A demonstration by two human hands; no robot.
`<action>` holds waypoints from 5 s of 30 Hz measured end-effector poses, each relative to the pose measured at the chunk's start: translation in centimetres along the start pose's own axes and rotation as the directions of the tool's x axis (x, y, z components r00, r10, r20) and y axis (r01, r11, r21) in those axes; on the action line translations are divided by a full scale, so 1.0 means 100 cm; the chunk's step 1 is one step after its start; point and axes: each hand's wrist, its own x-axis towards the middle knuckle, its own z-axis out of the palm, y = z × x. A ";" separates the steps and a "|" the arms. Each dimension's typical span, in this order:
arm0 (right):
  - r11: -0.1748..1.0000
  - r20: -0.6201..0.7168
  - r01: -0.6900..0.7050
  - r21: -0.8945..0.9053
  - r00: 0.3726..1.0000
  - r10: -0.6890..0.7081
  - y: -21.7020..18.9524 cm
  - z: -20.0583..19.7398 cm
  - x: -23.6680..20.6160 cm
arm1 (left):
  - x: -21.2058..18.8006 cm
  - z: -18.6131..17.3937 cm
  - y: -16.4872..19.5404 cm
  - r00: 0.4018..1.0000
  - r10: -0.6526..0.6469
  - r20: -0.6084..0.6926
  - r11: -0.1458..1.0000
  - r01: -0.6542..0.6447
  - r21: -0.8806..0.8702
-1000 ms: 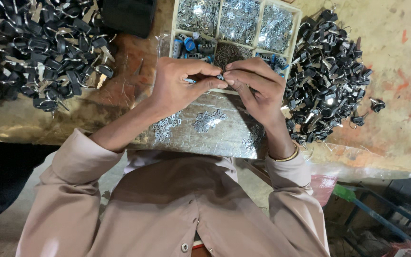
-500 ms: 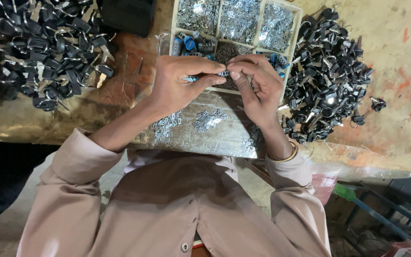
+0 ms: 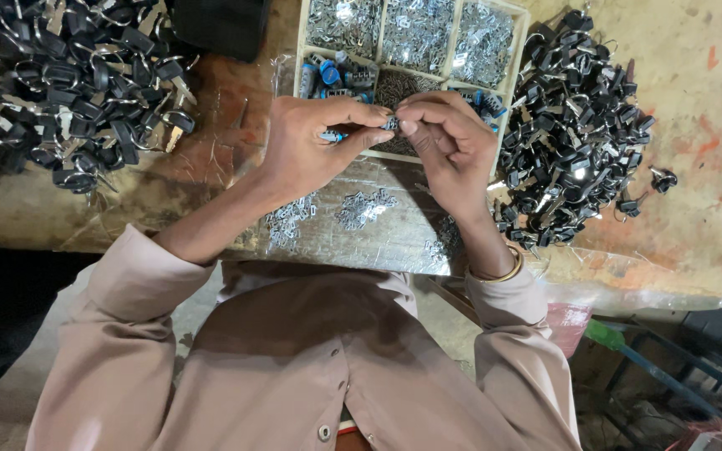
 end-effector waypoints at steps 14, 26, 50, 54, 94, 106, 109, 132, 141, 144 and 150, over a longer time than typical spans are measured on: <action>0.556 0.115 0.222 -0.801 0.969 -0.221 -0.009 -0.014 0.015 | 0.000 0.001 -0.004 1.000 0.025 -0.012 0.999 -0.025 -0.042; 0.997 -0.044 -0.050 -0.055 0.998 0.048 -0.002 -0.012 0.007 | 0.001 0.002 -0.006 1.000 0.023 0.017 0.999 -0.022 -0.028; 0.539 0.106 0.208 -0.817 0.971 -0.214 -0.002 -0.014 0.010 | -0.002 0.003 -0.005 1.000 -0.012 -0.019 0.999 0.011 -0.047; 0.567 0.130 0.213 -0.796 0.974 -0.184 -0.002 -0.015 0.010 | -0.001 0.002 -0.006 1.000 0.006 0.000 0.999 -0.006 -0.034; 0.408 0.331 0.475 -0.780 0.866 -0.375 -0.044 -0.017 -0.007 | -0.008 0.000 -0.006 0.999 0.024 0.026 1.000 -0.023 -0.021; 0.463 0.129 0.125 -0.877 0.991 -0.025 -0.042 -0.054 -0.063 | -0.011 0.000 -0.004 0.998 0.056 0.022 0.997 -0.055 -0.059; 0.345 0.192 0.194 -0.918 0.981 -0.039 -0.034 -0.044 -0.083 | -0.011 -0.001 -0.001 0.996 0.083 0.010 0.995 -0.082 -0.063; 0.354 0.016 0.082 -0.932 0.982 -0.187 0.020 -0.001 -0.228 | -0.192 0.030 0.057 0.939 -0.343 -0.020 0.933 0.338 -0.119; 0.484 0.029 0.119 -0.867 0.981 -0.191 0.007 -0.006 -0.211 | -0.212 0.042 0.044 0.894 -0.439 -0.082 0.892 0.424 -0.157; 0.532 0.133 0.230 -0.815 0.967 -0.215 0.002 -0.005 -0.211 | -0.212 0.042 0.044 0.886 -0.452 -0.101 0.889 0.438 -0.132; 0.750 0.082 0.168 -0.640 0.985 -0.151 -0.009 0.018 -0.206 | -0.210 0.041 0.042 0.927 -0.355 -0.124 0.934 0.349 -0.074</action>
